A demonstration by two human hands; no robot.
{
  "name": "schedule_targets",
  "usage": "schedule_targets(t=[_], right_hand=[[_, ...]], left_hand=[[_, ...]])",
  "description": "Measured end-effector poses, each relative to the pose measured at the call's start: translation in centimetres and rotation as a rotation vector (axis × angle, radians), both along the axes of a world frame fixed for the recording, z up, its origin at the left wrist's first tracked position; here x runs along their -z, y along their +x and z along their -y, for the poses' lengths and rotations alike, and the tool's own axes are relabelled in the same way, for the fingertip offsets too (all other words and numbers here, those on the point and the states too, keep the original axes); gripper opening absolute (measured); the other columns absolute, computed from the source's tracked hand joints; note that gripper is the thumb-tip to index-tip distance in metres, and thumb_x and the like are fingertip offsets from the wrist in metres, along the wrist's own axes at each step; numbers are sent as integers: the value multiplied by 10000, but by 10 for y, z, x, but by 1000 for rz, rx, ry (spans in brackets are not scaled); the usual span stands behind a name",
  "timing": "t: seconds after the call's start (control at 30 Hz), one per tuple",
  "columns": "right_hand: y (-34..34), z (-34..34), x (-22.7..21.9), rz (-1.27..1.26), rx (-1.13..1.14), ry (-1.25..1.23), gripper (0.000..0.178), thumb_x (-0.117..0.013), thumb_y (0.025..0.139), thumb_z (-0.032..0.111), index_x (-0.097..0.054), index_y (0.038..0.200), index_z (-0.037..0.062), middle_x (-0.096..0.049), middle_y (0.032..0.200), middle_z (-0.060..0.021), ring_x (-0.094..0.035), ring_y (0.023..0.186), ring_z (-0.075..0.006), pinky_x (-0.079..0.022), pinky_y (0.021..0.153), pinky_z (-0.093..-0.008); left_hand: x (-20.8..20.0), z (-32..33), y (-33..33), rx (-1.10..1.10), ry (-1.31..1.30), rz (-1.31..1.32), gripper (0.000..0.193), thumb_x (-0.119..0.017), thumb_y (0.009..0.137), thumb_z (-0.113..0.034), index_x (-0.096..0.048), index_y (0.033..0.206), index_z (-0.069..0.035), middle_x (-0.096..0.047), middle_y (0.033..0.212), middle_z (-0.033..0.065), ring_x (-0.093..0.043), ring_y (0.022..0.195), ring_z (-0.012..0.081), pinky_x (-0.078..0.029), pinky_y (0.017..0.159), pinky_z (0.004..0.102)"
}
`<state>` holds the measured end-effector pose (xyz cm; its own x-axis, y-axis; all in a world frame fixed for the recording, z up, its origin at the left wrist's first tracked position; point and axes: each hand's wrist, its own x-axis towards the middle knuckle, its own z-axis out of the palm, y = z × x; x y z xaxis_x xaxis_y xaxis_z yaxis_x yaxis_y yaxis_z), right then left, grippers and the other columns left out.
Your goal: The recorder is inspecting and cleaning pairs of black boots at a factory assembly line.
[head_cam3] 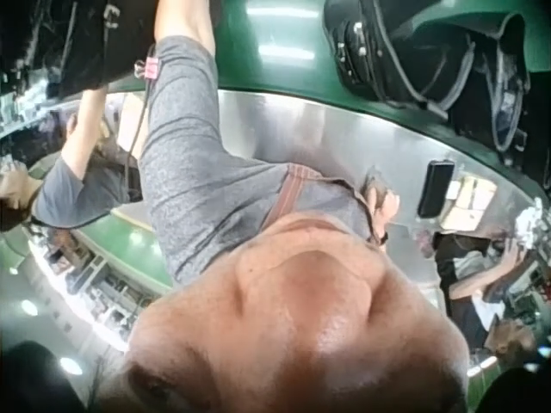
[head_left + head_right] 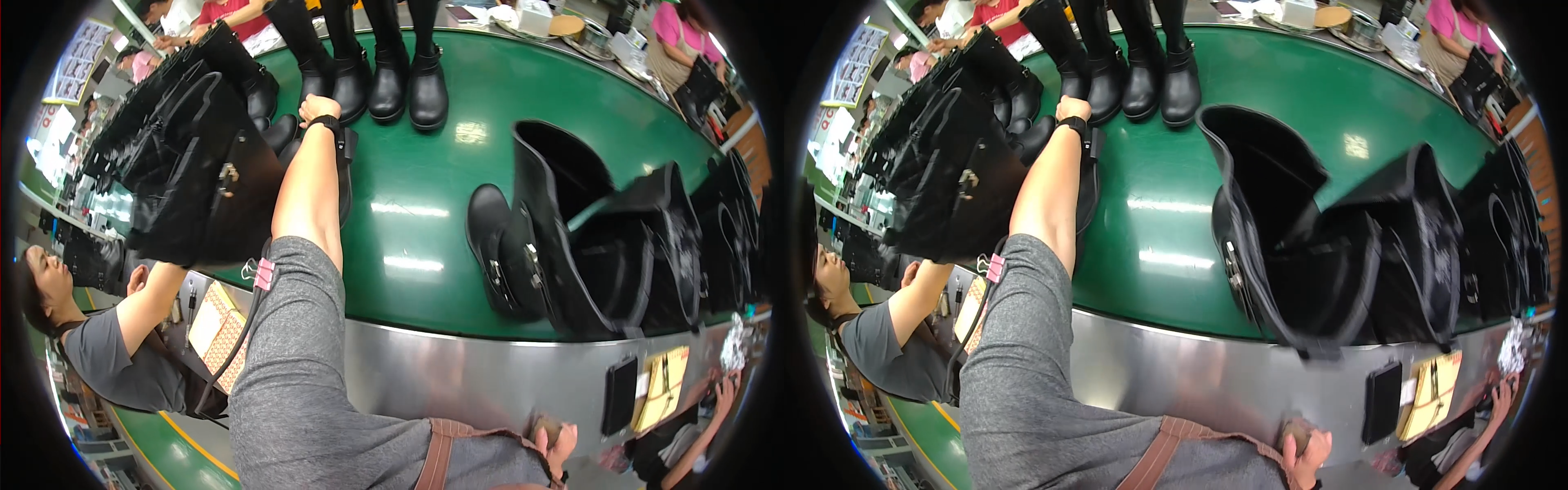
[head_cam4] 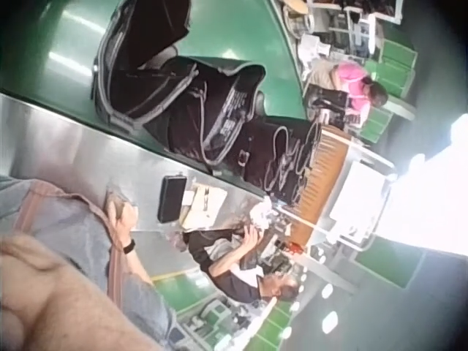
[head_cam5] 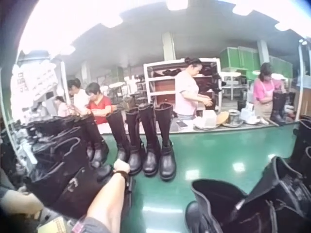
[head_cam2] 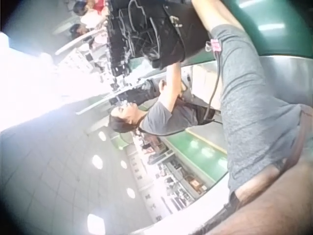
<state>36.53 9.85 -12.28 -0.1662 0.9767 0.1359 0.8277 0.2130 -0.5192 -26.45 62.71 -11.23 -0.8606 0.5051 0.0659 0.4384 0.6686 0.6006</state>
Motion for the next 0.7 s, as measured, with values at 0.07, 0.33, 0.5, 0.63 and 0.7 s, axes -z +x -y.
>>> schedule_targets(t=[0.07, 0.33, 0.5, 0.63, 0.7], right_hand=[[-11, -6, -13, -23, -2, 28, 121, -670, 771, 130, -634, 867, 65, -650, 836, -98, -564, 699, -288, -365, 651, -380], [-31, -14, -36, -58, 141, 61, 232, -688, 820, 260, -614, 841, 40, -602, 702, -134, -553, 637, -326, -392, 650, -388], [-26, -3, -34, -244, 140, 92, 243, -690, 826, 295, -643, 857, 59, -612, 709, -111, -558, 620, -268, -394, 624, -353], [-2, 2, -51, -684, 199, -287, 273, -696, 832, 313, -651, 828, 43, -564, 617, -63, -516, 561, -118, -413, 545, -298], [39, 1, -68, -473, 317, -183, 204, -683, 863, 208, -645, 881, 9, -586, 765, -11, -524, 699, -88, -449, 625, -256]], left_hand=[[-12, 15, 35, -97, 93, -63, 334, -481, 897, -150, -560, 1209, -64, -574, 1242, 147, -502, 1226, 304, -334, 1071, 516], [-49, 91, 128, 268, 524, 108, 437, -607, 720, -110, -618, 1135, 25, -660, 1093, 169, -635, 993, 250, -480, 869, 338], [-80, 208, 192, 677, 649, 637, 417, -642, 810, -65, -559, 1208, 26, -642, 1040, 69, -606, 898, 151, -477, 810, 284], [-105, 325, 234, 935, 491, 820, 272, -586, 919, -170, -601, 1158, -40, -635, 1025, 37, -599, 947, 137, -455, 866, 314], [-116, 375, 240, 931, 414, 848, 255, -583, 924, -171, -610, 1143, -42, -647, 1015, 51, -616, 933, 145, -469, 860, 310]])
